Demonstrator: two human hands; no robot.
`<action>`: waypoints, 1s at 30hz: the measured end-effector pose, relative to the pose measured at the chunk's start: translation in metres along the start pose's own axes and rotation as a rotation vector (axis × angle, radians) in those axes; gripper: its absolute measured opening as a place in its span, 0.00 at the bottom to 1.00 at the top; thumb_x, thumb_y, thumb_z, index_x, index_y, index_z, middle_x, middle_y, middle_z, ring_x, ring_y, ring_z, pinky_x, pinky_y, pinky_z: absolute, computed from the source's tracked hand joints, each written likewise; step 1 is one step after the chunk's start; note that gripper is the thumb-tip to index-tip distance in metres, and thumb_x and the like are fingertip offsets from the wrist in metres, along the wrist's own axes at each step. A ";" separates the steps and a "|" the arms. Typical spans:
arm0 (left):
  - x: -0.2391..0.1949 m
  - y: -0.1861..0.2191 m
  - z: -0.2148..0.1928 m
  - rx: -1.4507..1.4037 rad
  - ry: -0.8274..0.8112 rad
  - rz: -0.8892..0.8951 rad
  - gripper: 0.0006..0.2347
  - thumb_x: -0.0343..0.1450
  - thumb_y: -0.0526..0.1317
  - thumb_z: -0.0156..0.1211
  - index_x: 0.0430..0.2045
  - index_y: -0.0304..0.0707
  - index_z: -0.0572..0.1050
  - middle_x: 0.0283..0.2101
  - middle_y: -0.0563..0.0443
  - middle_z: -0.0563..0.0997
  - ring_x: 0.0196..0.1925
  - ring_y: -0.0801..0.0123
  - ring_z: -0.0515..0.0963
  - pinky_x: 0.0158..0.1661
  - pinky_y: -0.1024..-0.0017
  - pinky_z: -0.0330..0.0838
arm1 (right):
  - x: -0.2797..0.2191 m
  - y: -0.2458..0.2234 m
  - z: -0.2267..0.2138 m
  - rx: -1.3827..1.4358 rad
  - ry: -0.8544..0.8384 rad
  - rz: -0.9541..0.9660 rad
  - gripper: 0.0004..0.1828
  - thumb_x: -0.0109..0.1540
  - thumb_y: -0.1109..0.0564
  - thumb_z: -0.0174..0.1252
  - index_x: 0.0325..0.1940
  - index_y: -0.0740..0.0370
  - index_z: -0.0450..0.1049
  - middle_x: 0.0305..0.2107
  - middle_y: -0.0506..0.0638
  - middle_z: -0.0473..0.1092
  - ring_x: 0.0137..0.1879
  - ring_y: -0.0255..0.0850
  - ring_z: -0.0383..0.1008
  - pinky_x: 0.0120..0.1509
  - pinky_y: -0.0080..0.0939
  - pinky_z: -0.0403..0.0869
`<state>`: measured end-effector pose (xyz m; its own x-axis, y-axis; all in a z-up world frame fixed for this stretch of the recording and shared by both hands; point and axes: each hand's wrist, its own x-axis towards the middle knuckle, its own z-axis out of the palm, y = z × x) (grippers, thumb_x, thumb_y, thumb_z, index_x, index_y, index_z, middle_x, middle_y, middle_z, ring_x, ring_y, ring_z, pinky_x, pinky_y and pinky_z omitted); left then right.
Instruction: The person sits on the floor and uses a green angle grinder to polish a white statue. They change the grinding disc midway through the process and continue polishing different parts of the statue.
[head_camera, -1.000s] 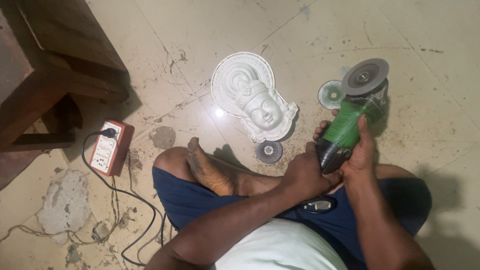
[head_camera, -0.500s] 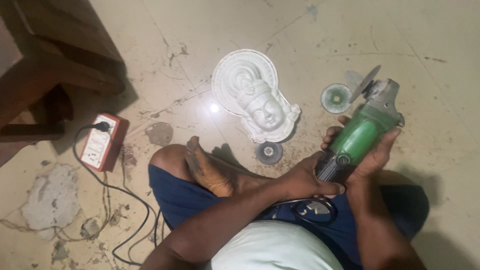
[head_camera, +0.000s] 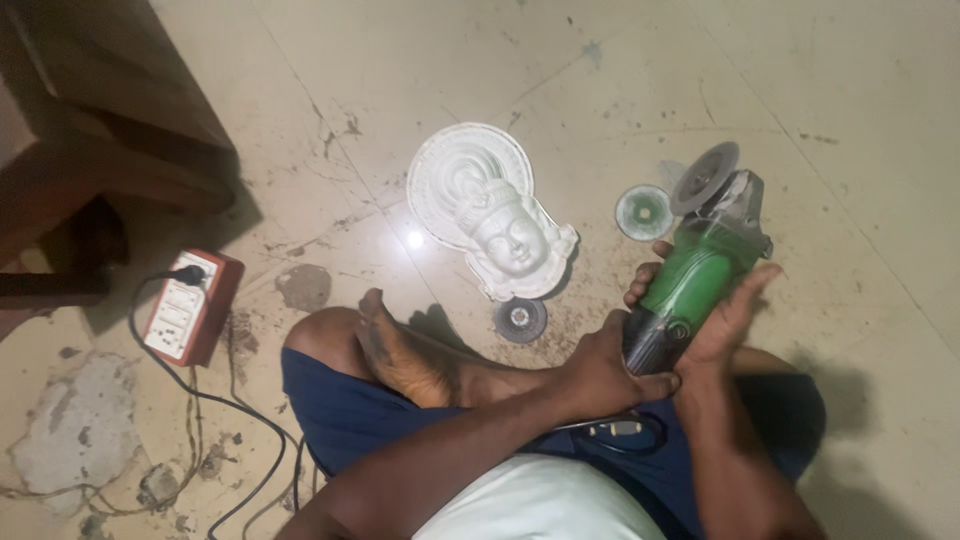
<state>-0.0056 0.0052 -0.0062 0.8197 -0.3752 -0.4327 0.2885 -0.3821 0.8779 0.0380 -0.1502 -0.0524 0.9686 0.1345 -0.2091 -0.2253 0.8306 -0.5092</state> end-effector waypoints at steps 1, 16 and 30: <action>0.000 -0.003 -0.004 -0.097 -0.020 0.050 0.36 0.62 0.48 0.76 0.56 0.20 0.62 0.42 0.33 0.80 0.43 0.53 0.84 0.44 0.62 0.79 | -0.001 -0.001 0.005 -0.030 0.010 -0.001 0.59 0.64 0.12 0.38 0.62 0.74 0.67 0.38 0.68 0.72 0.42 0.56 0.75 0.51 0.54 0.76; -0.006 -0.019 -0.005 -0.400 -0.226 0.025 0.31 0.63 0.40 0.74 0.58 0.27 0.65 0.43 0.47 0.78 0.44 0.69 0.79 0.47 0.72 0.75 | -0.011 -0.002 0.019 -0.141 0.044 0.042 0.57 0.68 0.15 0.35 0.66 0.75 0.66 0.38 0.66 0.72 0.41 0.52 0.75 0.45 0.47 0.77; -0.003 -0.019 0.012 -0.021 -0.026 -0.092 0.44 0.57 0.56 0.75 0.62 0.23 0.63 0.53 0.29 0.79 0.55 0.48 0.81 0.55 0.62 0.74 | -0.011 0.000 -0.005 -0.201 0.103 -0.014 0.58 0.70 0.16 0.32 0.64 0.79 0.67 0.37 0.63 0.72 0.40 0.51 0.75 0.47 0.47 0.76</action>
<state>-0.0188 0.0033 -0.0237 0.7762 -0.3617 -0.5165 0.3724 -0.3980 0.8384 0.0268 -0.1544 -0.0537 0.9581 0.0590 -0.2801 -0.2383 0.7065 -0.6664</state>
